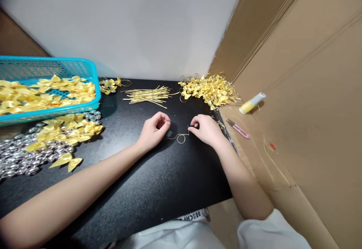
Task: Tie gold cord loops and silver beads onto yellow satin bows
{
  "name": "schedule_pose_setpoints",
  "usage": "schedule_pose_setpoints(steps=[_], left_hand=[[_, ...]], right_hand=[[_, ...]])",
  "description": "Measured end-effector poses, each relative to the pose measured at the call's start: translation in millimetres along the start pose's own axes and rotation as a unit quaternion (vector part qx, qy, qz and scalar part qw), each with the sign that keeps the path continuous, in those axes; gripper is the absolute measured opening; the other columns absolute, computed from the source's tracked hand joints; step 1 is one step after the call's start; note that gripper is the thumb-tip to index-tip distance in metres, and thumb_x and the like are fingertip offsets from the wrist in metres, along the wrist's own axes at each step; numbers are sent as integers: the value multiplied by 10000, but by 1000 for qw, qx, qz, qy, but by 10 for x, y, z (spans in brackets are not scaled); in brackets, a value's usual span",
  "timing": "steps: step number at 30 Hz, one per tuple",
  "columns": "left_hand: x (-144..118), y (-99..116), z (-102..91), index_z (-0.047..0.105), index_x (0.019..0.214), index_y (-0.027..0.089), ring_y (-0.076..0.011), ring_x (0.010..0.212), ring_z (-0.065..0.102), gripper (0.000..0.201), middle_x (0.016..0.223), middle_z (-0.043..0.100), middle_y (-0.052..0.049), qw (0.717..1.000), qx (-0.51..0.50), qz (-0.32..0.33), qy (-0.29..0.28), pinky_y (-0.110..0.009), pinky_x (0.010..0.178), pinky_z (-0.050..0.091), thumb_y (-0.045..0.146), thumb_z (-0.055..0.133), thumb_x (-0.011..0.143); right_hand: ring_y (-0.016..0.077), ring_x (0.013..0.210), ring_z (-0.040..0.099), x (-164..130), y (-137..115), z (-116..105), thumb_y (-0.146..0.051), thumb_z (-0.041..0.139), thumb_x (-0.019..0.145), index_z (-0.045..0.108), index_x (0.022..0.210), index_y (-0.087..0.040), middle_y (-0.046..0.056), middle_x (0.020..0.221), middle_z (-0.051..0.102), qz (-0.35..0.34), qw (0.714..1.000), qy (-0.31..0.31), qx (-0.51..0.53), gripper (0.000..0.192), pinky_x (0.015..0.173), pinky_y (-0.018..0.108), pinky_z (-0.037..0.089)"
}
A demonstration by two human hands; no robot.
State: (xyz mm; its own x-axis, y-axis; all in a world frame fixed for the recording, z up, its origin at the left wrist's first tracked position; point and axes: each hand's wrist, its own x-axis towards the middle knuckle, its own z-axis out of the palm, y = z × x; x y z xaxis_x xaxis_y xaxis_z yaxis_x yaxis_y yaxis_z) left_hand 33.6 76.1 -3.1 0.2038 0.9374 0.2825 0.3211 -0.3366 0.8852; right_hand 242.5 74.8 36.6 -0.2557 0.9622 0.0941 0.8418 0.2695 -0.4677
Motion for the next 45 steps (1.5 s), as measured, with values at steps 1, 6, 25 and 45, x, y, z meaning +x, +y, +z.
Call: schedule_pose_setpoints(steps=[1,6,25,45], left_hand=[[0,6,-7,545,800,181,-121,604,487,38,664,533,24,1000,15,11,-17,-237,581,398,197,515,816],[18,21,-159,665,833,187,-203,834,572,188,854,650,-23,981,71,89,-157,-351,829,453,224,732,661],[-61,-7,-320,644,796,146,-178,733,558,279,824,618,-70,829,442,279,-196,-294,648,410,175,423,963],[-496,30,-348,312,1506,229,-365,1458,222,730,1593,253,-136,860,401,173,-264,-607,1151,148,613,427,896]], right_hand=[[135,600,536,-60,13,45,-204,718,741,677,733,-189,9,712,631,7,1000,10,1,45,589,266,405],[131,637,546,-104,49,245,-182,705,770,694,773,-201,9,757,637,-8,999,29,28,22,626,262,443],[166,747,573,-111,148,268,-141,692,795,675,704,-197,12,739,645,-63,995,15,74,108,705,298,435],[162,651,598,-205,80,219,-213,620,808,792,881,-229,19,696,675,-103,995,6,-7,188,656,305,437]])
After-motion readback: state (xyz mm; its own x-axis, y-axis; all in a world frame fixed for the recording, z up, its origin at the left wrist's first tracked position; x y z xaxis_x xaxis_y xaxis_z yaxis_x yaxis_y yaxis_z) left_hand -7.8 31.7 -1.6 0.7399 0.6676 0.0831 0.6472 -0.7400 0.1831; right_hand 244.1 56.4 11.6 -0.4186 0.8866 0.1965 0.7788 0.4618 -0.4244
